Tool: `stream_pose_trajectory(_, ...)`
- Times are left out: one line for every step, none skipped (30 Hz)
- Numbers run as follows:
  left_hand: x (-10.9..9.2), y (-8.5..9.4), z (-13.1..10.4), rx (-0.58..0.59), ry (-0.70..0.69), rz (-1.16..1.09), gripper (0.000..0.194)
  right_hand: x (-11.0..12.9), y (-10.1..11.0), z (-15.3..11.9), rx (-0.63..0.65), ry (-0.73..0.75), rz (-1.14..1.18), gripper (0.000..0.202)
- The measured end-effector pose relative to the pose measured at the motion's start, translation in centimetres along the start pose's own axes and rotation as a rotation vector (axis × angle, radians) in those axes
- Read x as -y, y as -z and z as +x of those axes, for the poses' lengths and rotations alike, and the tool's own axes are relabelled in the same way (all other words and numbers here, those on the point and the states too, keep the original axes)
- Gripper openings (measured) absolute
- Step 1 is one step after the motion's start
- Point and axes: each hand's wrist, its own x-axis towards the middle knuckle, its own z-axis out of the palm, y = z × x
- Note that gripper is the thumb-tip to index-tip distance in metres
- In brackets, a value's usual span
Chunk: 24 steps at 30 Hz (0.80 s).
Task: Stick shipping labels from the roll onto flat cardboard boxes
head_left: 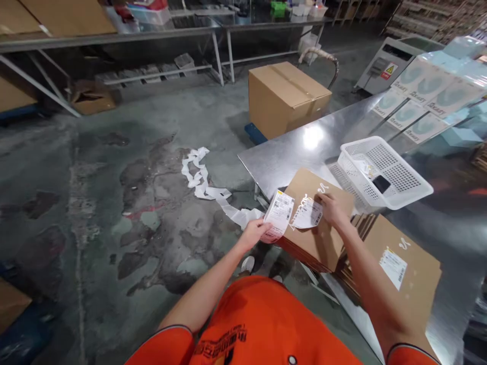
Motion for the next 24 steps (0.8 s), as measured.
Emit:
stream_pose_trajectory(0.0, 0.0, 0.0, 0.016, 0.02, -0.032, 0.04, -0.7, 0.2, 0.3, -0.03, -0.01, -0.005, 0.033)
stream_pose_trajectory(0.1, 0.0, 0.0, 0.034, 0.053, -0.076, 0.043, -1.1, 0.4, 0.3, -0.048, 0.003, -0.005, 0.034)
stream_pose_trajectory(0.2, -0.1, 0.0, 0.052, 0.092, -0.123, 0.046, -1.4, 0.5, 0.1, -0.055, 0.028, 0.001, 0.034)
stream_pose_trajectory(0.2, -0.1, -0.1, 0.064, 0.127, -0.164, 0.049, -1.5, 0.5, -0.3, -0.047, 0.059, 0.011, 0.034)
stream_pose_trajectory(0.2, -0.1, -0.1, 0.066, 0.152, -0.193, 0.05, -1.5, 0.4, -0.7, -0.028, 0.086, 0.019, 0.032)
stream_pose_trajectory(0.2, -0.2, -0.1, 0.059, 0.167, -0.207, 0.051, -1.5, 0.4, -1.1, -0.004, 0.097, 0.021, 0.031)
stream_pose_trajectory(0.2, -0.2, -0.1, 0.05, 0.176, -0.209, 0.05, -1.6, 0.3, -1.3, 0.014, 0.085, 0.015, 0.031)
stream_pose_trajectory(0.1, -0.2, -0.1, 0.043, 0.186, -0.214, 0.049, -1.7, 0.3, -1.5, 0.017, 0.059, 0.002, 0.032)
stream_pose_trajectory(0.1, -0.3, -0.2, 0.04, 0.2, -0.227, 0.048, -1.9, 0.4, -1.4, -0.001, 0.026, -0.02, 0.035)
stream_pose_trajectory(0.0, -0.3, -0.2, 0.037, 0.215, -0.244, 0.048, -2.0, 0.4, -1.4, -0.028, 0.01, -0.045, 0.037)
stream_pose_trajectory(0.0, -0.3, -0.2, 0.032, 0.229, -0.263, 0.048, -1.9, 0.2, -1.3, -0.047, 0.028, -0.076, 0.04)
stream_pose_trajectory(0.0, -0.3, -0.2, 0.026, 0.238, -0.28, 0.048, -1.6, -0.1, -1.4, -0.051, 0.075, -0.11, 0.042)
stream_pose_trajectory(0.0, -0.3, -0.2, 0.017, 0.239, -0.287, 0.049, -1.1, -0.6, -1.8, -0.044, 0.135, -0.14, 0.044)
stream_pose_trajectory(0.0, -0.3, -0.2, 0.006, 0.232, -0.281, 0.049, -0.2, -1.3, -2.6, -0.026, 0.194, -0.17, 0.049)
stream_pose_trajectory(0.0, -0.2, -0.2, -0.011, 0.217, -0.264, 0.048, 0.8, -2.1, -3.8, -0.003, 0.242, -0.199, 0.055)
stream_pose_trajectory(0.1, -0.2, -0.2, -0.03, 0.195, -0.241, 0.047, 2.0, -3.0, -5.4, 0.022, 0.278, -0.227, 0.062)
stream_pose_trajectory(0.2, -0.2, -0.1, -0.05, 0.172, -0.215, 0.045, 3.3, -3.8, -7.4, 0.046, 0.318, -0.245, 0.069)
stream_pose_trajectory(0.2, -0.2, -0.1, -0.07, 0.149, -0.189, 0.044, 4.6, -4.5, -9.4, 0.073, 0.38, -0.247, 0.075)
stream_pose_trajectory(0.3, -0.2, -0.1, -0.086, 0.131, -0.166, 0.042, 5.6, -5.0, -11.5, 0.112, 0.475, -0.232, 0.079)
stream_pose_trajectory(0.4, -0.2, 0.0, -0.096, 0.122, -0.149, 0.041, 6.5, -5.3, -13.2, 0.154, 0.583, -0.191, 0.079)
stream_pose_trajectory(0.5, -0.2, 0.0, -0.106, 0.122, -0.142, 0.04, 7.0, -5.3, -14.5, 0.192, 0.679, -0.123, 0.073)
stream_pose_trajectory(0.5, -0.2, 0.1, -0.115, 0.126, -0.141, 0.039, 7.3, -5.1, -15.1, 0.207, 0.723, -0.041, 0.062)
stream_pose_trajectory(0.6, -0.2, 0.2, -0.123, 0.13, -0.146, 0.039, 7.3, -4.9, -15.1, 0.184, 0.695, 0.036, 0.052)
stream_pose_trajectory(0.7, -0.2, 0.2, -0.128, 0.131, -0.151, 0.04, 7.1, -4.6, -14.4, 0.131, 0.606, 0.093, 0.048)
